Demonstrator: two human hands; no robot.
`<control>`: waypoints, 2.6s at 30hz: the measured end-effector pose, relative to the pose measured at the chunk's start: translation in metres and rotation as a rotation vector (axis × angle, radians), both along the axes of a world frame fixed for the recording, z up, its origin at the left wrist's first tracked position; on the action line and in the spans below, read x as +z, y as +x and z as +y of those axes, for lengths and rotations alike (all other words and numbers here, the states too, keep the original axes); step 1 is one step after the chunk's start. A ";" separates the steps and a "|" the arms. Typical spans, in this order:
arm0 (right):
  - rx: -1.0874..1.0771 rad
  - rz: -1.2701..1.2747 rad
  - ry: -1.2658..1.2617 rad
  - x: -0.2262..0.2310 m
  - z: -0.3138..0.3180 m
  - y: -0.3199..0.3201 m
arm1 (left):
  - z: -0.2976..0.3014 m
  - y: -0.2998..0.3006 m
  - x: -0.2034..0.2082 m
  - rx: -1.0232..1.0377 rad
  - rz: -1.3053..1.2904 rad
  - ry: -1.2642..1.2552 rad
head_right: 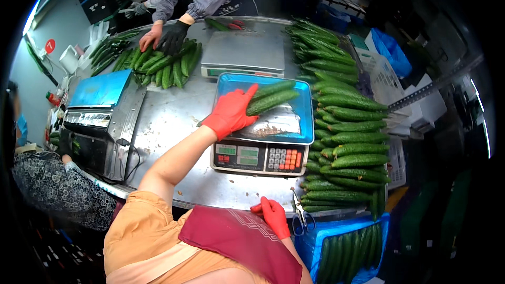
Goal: The person picks up cucumbers from a tray, places them onto a digital scale to weigh them, and then moves them onto the workstation table.
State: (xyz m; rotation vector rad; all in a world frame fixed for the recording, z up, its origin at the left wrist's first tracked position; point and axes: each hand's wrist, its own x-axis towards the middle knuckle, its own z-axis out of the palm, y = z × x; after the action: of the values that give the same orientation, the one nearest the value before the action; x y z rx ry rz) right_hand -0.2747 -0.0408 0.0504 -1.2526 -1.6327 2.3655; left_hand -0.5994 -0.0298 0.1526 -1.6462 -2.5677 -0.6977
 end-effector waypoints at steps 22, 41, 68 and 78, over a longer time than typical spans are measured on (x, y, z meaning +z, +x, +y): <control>0.109 0.107 0.297 0.037 0.029 -0.003 | -0.236 -0.112 -0.159 0.838 0.048 -0.394; 0.608 -0.132 1.869 0.133 0.301 0.094 | -0.160 0.009 -0.048 0.320 -0.654 0.168; 0.171 0.337 0.811 0.108 0.137 0.050 | 0.033 0.208 -0.018 -0.431 -1.922 0.280; 0.527 -0.217 2.033 0.105 0.305 0.071 | 0.015 0.173 -0.018 -0.278 -1.889 0.354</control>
State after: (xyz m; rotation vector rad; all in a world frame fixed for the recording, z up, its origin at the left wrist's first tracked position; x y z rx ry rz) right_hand -0.2034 0.2640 0.1549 -0.4324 -2.8417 -0.2909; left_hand -0.4261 -0.0150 0.1341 -1.1892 -2.0721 -3.7362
